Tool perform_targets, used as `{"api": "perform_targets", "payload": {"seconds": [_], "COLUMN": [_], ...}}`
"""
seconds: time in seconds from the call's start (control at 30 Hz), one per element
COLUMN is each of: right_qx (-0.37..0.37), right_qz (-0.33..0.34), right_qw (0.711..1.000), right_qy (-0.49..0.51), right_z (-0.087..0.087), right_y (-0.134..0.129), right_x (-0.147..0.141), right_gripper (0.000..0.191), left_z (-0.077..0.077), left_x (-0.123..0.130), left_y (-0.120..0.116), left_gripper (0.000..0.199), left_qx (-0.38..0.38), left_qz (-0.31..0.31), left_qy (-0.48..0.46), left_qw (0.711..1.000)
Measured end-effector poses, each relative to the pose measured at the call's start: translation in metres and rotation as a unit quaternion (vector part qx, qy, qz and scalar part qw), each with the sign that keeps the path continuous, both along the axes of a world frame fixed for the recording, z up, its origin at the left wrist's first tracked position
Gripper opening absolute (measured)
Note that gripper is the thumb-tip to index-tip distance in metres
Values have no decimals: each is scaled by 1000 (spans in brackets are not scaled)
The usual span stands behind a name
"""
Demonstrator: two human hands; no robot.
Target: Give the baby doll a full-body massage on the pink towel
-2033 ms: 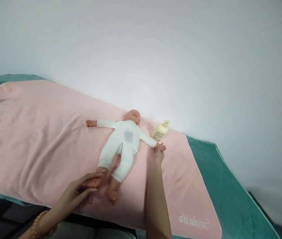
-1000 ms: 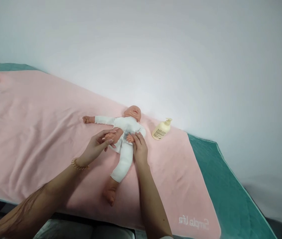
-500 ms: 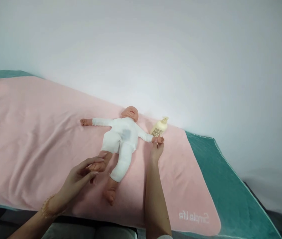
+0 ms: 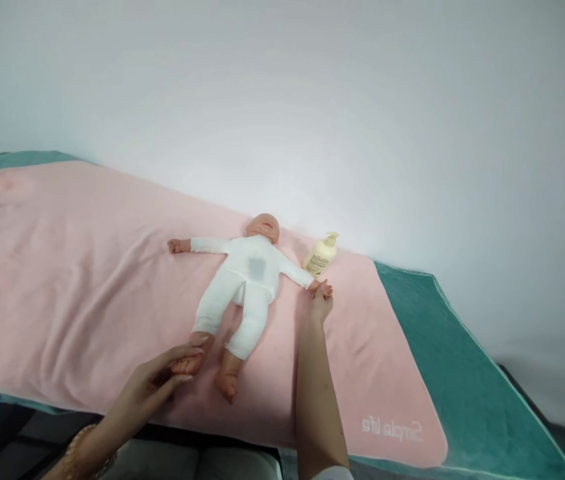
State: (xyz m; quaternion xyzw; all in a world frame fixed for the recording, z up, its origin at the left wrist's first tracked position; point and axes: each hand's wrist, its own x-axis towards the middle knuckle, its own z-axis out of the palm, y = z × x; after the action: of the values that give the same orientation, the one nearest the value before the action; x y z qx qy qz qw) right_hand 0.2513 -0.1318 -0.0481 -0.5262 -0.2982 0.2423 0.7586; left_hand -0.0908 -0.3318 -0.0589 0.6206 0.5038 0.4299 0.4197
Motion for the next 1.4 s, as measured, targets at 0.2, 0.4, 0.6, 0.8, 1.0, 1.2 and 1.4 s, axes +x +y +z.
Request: {"api": "perform_targets", "payload": {"seconds": [0.2,0.4,0.6,0.8,1.0,1.2,1.4], "right_qx": [22,99,151,151,140,107,88], "right_qz": [-27,72,180,221,231,153,57], "right_qw": [998,942,833,808,833,938,993], "right_qy": [-47,-312,-501,-525,-483,-291,-61], "right_z": [29,38,26,26,25,33,33], "right_y": [-24,-40,-31,-27,-30,-33,-19], "right_x": [-36,-80,-87,-85,-84,-75,-40], "right_gripper": [44,38,35,39,37,33,48], "left_z": [17,51,76,90,89,76,56], "left_x": [1,14,25,27,28,18,3], "left_y": [12,40,83,127,136,105,52], "left_gripper": [33,32,32,34,33,31,30], "left_qx": [35,111,143,128,139,129,101], "left_qz": [-3,-39,-54,-44,-30,-19,-13], "left_qy": [-53,-110,-165,-193,-199,-194,-168], "left_qw": [998,987,974,972,970,972,980]}}
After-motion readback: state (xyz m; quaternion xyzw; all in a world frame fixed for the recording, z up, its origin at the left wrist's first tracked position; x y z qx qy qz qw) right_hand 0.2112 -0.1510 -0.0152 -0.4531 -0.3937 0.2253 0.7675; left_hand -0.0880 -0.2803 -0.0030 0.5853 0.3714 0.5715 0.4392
